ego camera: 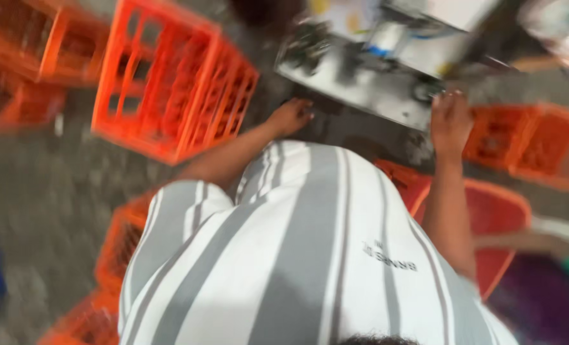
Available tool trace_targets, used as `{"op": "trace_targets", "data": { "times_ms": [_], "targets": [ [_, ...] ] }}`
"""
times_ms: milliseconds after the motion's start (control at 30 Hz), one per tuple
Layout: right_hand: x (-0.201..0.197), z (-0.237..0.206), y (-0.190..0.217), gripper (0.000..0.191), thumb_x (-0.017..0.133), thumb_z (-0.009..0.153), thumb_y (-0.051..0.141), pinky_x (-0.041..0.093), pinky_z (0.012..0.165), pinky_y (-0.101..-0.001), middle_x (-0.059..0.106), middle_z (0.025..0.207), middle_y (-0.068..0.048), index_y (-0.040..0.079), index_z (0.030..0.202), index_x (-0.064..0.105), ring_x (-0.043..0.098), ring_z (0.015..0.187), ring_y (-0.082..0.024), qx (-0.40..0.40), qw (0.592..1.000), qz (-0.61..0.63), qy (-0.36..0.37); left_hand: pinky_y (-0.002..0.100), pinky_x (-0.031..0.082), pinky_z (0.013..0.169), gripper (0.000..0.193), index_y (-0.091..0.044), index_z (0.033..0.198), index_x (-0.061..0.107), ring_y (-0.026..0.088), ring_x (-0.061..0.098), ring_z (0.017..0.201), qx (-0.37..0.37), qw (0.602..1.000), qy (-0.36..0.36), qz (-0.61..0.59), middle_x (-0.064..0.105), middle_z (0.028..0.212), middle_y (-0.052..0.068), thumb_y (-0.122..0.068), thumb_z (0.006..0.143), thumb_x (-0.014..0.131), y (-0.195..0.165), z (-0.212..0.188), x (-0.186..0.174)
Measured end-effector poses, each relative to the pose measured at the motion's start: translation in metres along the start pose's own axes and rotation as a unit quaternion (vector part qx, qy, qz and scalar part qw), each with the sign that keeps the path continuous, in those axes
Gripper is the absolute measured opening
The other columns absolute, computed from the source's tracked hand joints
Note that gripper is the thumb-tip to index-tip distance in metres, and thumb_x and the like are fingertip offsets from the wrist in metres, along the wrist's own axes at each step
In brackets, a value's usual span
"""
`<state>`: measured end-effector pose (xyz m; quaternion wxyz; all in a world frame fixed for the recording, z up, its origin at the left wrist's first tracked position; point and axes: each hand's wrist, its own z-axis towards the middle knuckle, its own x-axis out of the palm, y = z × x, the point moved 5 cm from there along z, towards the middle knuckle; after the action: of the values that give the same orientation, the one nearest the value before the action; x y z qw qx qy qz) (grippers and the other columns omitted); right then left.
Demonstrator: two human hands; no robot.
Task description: The person repeatedly picks up empty glass bottles from orange crates, places them under a filling machine nozzle, and then moves the filled bottles into a red basin. The process is repeated continuously throughout the clip.
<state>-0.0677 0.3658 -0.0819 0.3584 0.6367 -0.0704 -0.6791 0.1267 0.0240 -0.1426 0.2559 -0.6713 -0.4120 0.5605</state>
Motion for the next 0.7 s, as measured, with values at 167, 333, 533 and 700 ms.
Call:
{"op": "trace_targets", "data": {
  "times_ms": [167, 333, 533, 700],
  "targets": [
    [0.093, -0.139, -0.020, 0.027, 0.060, 0.115, 0.027, 0.052, 0.071, -0.0429, 0.065, 0.084, -0.014, 0.004, 0.100, 0.063, 0.066, 0.076, -0.030, 0.117, 0.899, 0.021, 0.421, 0.048, 0.053, 0.089, 0.036, -0.011, 0.122, 0.067, 0.036, 0.067, 0.108, -0.108, 0.969, -0.217, 0.035, 0.068, 0.116, 0.014, -0.033, 0.093, 0.067, 0.043, -0.097, -0.050],
    [0.115, -0.198, -0.001, 0.031, 0.053, 0.116, 0.029, 0.052, 0.079, -0.0457, 0.068, 0.095, -0.015, 0.005, 0.104, 0.067, 0.067, 0.087, -0.033, 0.130, 0.848, -0.023, 0.514, 0.052, 0.044, 0.094, 0.066, -0.005, 0.139, 0.052, 0.042, 0.056, 0.122, -0.157, 0.818, -0.434, 0.344, 0.063, 0.130, 0.022, -0.042, 0.090, 0.075, 0.087, -0.180, -0.118],
    [0.101, -0.203, 0.015, 0.039, 0.046, 0.118, 0.033, 0.052, 0.089, -0.0492, 0.072, 0.108, -0.017, 0.006, 0.108, 0.072, 0.067, 0.101, -0.037, 0.149, 0.901, -0.032, 0.405, 0.052, 0.057, 0.076, 0.059, -0.006, 0.138, 0.061, 0.042, 0.071, 0.092, -0.260, 0.919, -0.237, 0.178, 0.074, 0.105, 0.023, -0.047, 0.096, 0.068, 0.188, -0.171, -0.153],
    [0.090, -0.227, 0.034, 0.054, 0.054, 0.104, 0.053, 0.048, 0.108, -0.0461, 0.069, 0.134, -0.019, 0.007, 0.127, 0.071, 0.062, 0.127, -0.040, 0.236, 0.955, -0.003, 0.180, 0.041, 0.039, 0.053, 0.052, 0.012, 0.120, 0.055, 0.021, 0.048, 0.061, -0.307, 0.944, -0.058, -0.106, 0.051, 0.071, 0.014, -0.038, 0.113, 0.066, 0.225, -0.159, -0.140]
  ]
}}
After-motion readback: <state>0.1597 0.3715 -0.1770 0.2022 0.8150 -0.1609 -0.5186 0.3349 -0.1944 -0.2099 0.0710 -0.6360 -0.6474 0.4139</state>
